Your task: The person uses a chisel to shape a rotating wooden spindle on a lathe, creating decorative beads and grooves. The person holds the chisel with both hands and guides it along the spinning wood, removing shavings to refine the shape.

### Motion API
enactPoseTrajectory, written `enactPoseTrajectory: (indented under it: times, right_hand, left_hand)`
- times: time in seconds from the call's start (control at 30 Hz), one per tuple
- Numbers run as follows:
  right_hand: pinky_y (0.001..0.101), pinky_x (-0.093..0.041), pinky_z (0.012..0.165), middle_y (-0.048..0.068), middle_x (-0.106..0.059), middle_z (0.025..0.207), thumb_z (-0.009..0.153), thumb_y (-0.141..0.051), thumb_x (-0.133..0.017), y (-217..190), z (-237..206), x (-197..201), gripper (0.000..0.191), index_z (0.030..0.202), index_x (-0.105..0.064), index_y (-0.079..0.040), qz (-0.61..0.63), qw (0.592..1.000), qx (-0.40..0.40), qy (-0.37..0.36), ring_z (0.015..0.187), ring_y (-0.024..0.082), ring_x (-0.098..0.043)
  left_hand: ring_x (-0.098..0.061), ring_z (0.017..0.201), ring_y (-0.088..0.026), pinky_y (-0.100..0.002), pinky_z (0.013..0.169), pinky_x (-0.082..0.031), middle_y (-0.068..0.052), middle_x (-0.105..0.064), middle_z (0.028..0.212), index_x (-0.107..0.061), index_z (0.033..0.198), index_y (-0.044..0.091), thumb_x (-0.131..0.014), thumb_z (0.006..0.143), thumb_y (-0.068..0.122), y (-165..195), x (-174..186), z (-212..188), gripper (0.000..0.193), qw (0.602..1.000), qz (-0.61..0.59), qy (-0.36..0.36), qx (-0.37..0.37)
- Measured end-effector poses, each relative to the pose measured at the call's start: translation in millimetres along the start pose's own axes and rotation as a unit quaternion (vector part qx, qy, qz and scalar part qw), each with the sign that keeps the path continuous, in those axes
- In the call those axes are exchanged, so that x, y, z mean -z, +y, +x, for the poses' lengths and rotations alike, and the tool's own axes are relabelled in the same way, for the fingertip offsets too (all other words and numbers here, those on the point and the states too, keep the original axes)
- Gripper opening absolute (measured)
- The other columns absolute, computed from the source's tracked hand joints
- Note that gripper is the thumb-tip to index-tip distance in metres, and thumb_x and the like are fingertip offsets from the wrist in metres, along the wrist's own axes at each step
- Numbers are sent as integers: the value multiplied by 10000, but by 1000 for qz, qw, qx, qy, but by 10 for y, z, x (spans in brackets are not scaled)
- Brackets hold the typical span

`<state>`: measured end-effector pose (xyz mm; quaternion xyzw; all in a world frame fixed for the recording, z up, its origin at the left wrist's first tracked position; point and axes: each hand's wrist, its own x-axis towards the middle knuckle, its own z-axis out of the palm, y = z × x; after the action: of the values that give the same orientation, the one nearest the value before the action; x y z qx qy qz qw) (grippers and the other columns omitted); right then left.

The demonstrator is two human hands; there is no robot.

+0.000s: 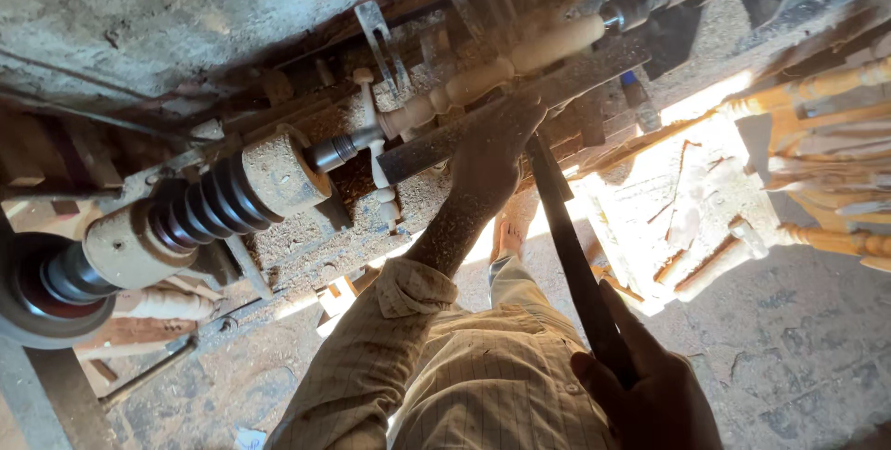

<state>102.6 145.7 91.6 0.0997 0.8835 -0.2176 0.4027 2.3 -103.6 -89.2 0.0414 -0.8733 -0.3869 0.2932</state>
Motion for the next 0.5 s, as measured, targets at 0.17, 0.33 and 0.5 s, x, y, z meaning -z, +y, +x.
enactPoseTrajectory:
  times: [0.17, 0.33, 0.5]
  right_hand:
    - [392, -542, 485, 197, -644, 742, 932, -193, -764, 506, 253, 255, 797, 1654, -443, -299, 43, 999, 19, -27, 539, 183, -538]
    - [383, -499, 419, 107, -617, 687, 995, -310, -712, 818, 763, 1007, 666, 1629, -509, -317, -68, 998, 1, 4, 444, 184, -504]
    - [338, -527, 451, 62, -615, 708, 946, -349, -722, 816, 1188, 1596, 737, 1649, -514, -271, -141, 985, 100, 8, 494, 142, -547]
  left_hand:
    - [-627, 1342, -195, -379, 1190, -497, -30, -681, 1391, -693, 1300, 167, -623, 990, -42, 14, -137, 2, 380, 995, 16, -82, -56]
    - [-578, 1379, -178, -405, 1203, -466, -3, -664, 1417, -669, 1345, 194, -664, 1003, 79, 62, -487, 124, 361, 996, 8, -67, -62]
    - [-594, 1346, -200, -444, 1191, -440, -24, -689, 1370, -682, 1305, 173, -725, 969, 171, 53, -742, 299, 339, 994, 68, -66, -60]
